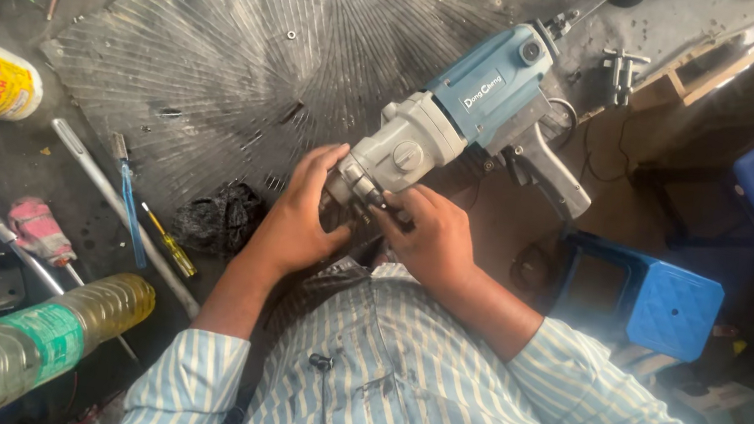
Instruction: The person works on a blue electric drill at a workbench, fitting a side handle onto the drill body and tightening its collar by hand. They use a spanner to loosen and tighten the chuck, rotate the drill to reach different sides, and reposition the handle before setting the drill down on the bench.
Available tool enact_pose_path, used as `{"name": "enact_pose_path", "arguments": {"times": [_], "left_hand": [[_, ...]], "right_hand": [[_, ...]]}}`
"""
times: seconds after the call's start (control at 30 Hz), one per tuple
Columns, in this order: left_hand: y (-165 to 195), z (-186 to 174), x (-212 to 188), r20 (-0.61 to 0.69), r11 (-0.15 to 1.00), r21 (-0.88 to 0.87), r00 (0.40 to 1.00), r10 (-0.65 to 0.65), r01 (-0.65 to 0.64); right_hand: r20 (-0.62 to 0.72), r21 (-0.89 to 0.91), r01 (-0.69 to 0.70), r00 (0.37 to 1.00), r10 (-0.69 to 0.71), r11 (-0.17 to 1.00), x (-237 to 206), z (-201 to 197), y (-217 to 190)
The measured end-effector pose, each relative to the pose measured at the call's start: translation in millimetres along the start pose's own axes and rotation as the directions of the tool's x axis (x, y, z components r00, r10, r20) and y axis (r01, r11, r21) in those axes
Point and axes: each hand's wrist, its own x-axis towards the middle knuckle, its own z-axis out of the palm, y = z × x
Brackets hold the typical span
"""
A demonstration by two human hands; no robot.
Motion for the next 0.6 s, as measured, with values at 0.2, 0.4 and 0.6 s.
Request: {"name": "enact_pose_path", "arguments": {"times": [0.2,0.4,0.6], "left_hand": [[5.7,28.2,4.8,-0.15,0.989,0.134,0.985,0.089,-0.069],[14.0,44.7,13.1,-0.27,0.973,0.217,0.952,0.142,-0.084],[25.1,57.1,34.8,-0.331,0.977,0.207,0.935,0.125,-0.058]], "right_hand": [[0.036,-0.039,-0.031,0.999,0.033,0.999,8.9,-19.5,4.8],[-0.042,-0.044,-0.019,0.999,0.017,0.999,10.2,-22.9,17.1],[-0.061,0.044,-0.066,0.996,0.069,0.997,16.0,-30.9,32.0]]}}
